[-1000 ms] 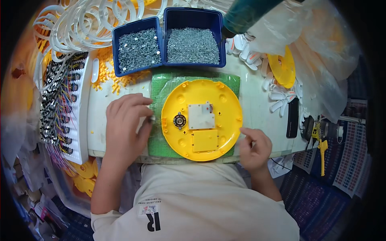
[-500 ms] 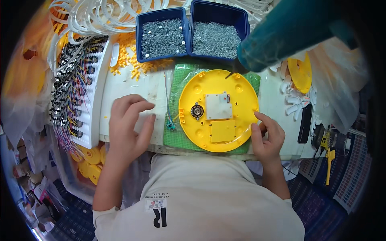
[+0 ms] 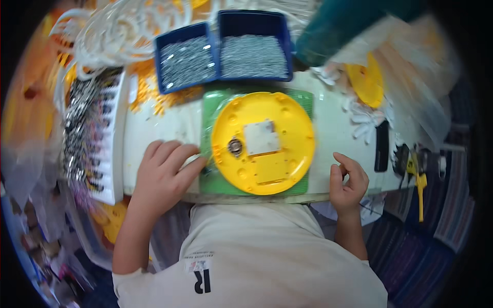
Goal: Assembling electronic or toy components into a yellow circular plastic housing using a glue gun and heat gun.
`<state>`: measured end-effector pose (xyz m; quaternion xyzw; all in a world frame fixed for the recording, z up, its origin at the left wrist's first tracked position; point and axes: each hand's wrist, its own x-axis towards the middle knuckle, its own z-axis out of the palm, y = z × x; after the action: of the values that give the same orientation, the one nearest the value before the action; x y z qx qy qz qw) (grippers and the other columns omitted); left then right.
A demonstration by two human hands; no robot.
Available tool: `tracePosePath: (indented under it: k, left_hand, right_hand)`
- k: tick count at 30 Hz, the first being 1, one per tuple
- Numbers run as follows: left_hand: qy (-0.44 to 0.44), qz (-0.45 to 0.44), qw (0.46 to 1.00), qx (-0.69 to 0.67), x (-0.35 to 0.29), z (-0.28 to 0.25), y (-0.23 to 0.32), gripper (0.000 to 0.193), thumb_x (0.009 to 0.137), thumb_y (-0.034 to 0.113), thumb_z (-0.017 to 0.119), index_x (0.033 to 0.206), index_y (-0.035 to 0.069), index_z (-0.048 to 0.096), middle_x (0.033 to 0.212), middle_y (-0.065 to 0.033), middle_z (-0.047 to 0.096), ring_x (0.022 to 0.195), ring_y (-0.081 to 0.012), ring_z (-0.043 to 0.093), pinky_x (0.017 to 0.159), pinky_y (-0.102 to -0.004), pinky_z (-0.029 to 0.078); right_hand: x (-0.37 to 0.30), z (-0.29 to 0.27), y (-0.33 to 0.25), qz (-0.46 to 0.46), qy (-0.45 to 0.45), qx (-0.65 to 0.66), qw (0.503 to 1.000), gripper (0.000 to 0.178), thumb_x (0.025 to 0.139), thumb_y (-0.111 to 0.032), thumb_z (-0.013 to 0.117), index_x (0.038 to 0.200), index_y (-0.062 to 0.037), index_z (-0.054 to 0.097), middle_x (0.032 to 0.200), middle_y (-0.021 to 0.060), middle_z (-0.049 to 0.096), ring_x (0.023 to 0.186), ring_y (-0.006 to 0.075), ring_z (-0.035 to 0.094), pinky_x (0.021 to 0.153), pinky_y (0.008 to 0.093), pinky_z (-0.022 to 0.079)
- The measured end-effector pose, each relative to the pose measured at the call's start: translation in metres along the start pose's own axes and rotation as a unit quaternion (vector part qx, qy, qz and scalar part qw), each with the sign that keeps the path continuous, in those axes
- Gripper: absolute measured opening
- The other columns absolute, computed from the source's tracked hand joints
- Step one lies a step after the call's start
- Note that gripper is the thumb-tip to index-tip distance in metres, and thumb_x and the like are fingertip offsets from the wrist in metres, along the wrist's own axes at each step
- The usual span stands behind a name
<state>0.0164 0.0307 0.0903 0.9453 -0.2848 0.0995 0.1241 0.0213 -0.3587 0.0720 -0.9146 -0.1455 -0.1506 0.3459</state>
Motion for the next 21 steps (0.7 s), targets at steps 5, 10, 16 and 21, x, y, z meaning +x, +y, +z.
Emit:
tracePosePath:
  k: [5,10,16,21]
  left_hand:
    - [0.039,-0.042,0.998,0.006,-0.013,-0.006,0.010,0.024,0.077,-0.002,0.073,0.099,0.007,0.069,0.116,-0.0119,0.068,0.109,-0.0379,0.061,0.096,-0.0515,0.048]
    - [0.045,-0.034,0.998,0.028,-0.020,-0.013,0.008,0.020,0.083,-0.006,0.069,0.101,0.002,0.064,0.119,-0.0166,0.065,0.114,-0.0407,0.060,0.099,-0.0518,0.047]
    - [0.051,-0.060,0.997,-0.022,-0.019,-0.025,-0.007,0.017,0.084,-0.006,0.069,0.096,0.001,0.060,0.119,-0.0184,0.065,0.114,-0.0406,0.060,0.100,-0.0510,0.046]
    - [0.085,-0.146,0.967,-0.189,-0.001,-0.020,-0.004,0.021,0.076,-0.010,0.070,0.092,0.001,0.061,0.111,-0.0197,0.066,0.110,-0.0363,0.063,0.102,-0.0451,0.047]
  right_hand:
    - [-0.024,-0.031,0.038,0.082,0.120,0.022,0.989,0.017,0.092,0.000,0.071,0.109,-0.0003,0.075,0.071,0.0017,0.061,0.061,0.0092,0.054,0.056,0.0275,0.045]
    - [-0.060,-0.096,0.097,0.364,0.289,0.249,0.850,0.015,0.107,-0.017,0.061,0.115,-0.0058,0.066,0.080,-0.0003,0.062,0.063,0.0075,0.056,0.059,0.0236,0.045]
    - [-0.077,-0.170,0.146,0.400,0.493,0.314,0.706,0.021,0.104,-0.027,0.067,0.116,-0.0107,0.062,0.085,0.0007,0.064,0.066,0.0111,0.061,0.054,0.0258,0.048]
    - [-0.091,-0.216,0.204,0.382,0.391,0.067,0.834,0.018,0.103,-0.026,0.070,0.114,-0.0109,0.068,0.084,-0.0023,0.062,0.073,0.0068,0.060,0.061,0.0221,0.047]
